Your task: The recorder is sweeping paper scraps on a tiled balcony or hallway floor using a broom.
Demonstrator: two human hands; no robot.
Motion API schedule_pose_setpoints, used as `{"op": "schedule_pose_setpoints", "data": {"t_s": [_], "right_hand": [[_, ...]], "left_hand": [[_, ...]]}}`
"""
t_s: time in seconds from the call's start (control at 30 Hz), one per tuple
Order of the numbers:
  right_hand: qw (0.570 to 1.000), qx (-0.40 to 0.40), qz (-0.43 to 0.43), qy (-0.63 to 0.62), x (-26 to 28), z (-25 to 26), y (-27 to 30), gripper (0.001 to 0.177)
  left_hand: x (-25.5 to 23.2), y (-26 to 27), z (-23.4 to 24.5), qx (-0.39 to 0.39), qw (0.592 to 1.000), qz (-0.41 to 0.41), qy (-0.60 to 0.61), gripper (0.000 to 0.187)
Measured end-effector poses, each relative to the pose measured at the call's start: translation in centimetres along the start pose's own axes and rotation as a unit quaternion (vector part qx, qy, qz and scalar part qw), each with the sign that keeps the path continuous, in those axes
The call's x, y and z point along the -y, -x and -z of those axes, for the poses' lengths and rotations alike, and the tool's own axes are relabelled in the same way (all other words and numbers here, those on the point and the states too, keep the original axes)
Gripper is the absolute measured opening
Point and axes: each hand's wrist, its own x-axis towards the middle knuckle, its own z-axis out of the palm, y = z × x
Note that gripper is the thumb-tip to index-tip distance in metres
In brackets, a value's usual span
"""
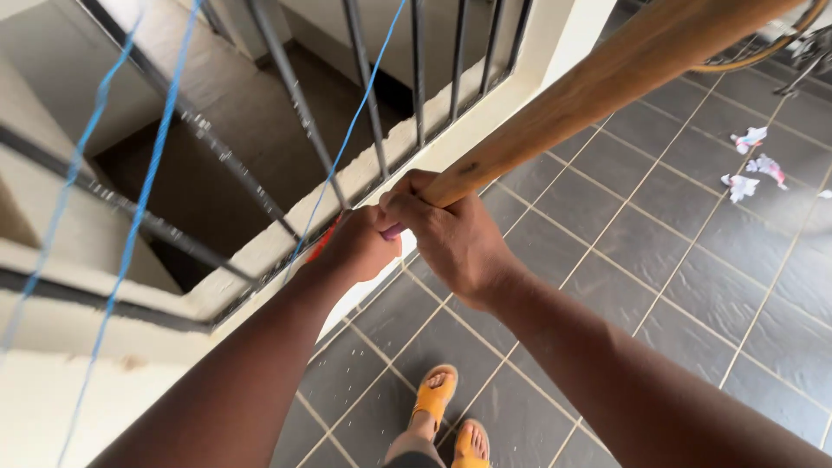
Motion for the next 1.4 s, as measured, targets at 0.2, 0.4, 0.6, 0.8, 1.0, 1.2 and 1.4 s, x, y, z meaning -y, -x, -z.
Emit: {"op": "schedule_pose_setpoints", "data": {"t_s": [0.2, 0.4, 0.6, 0.8, 1.0, 1.2, 1.4], "right_hand": [[0.999, 0.03, 0.017, -0.008, -0.7, -4.0, 4.4, 0.025], [1.0, 0.012, 0.009, 0.005, -0.5, -9.1, 7.5, 0.022], [0.998, -0.054, 0.0, 0.03, -0.2, -12.7, 11.5, 0.022], [0.992, -0.108, -0.049, -0.041, -0.5, -11.3, 16.7, 0.024], [0.973, -0.169, -0.136, -0.075, -1.9, -7.7, 23.9, 0.023], [0.963, -0.203, -0.177, -0.007, 0.2, -4.5, 29.9, 0.029], [0.964, -0.207, -0.158, -0.06, -2.0, -1.7, 34.2, 0.03]], "left_hand": [[1.4, 5.8, 1.4, 0.041, 0.998, 0.017, -0.043, 0.019], [1.8, 11.3, 3.6, 0.053, 0.995, 0.061, -0.054, 0.025], [2.3, 15.0, 4.2, 0.092, 0.994, 0.052, -0.036, 0.025], [0.2, 18.4, 1.5, 0.104, 0.993, 0.0, -0.049, 0.018], [-2.7, 21.9, -5.7, 0.175, 0.982, -0.009, -0.072, 0.019], [-5.6, 26.0, -11.4, 0.199, 0.977, 0.054, -0.06, 0.021], [-8.9, 27.7, -13.2, 0.249, 0.968, -0.013, 0.014, 0.018]]}}
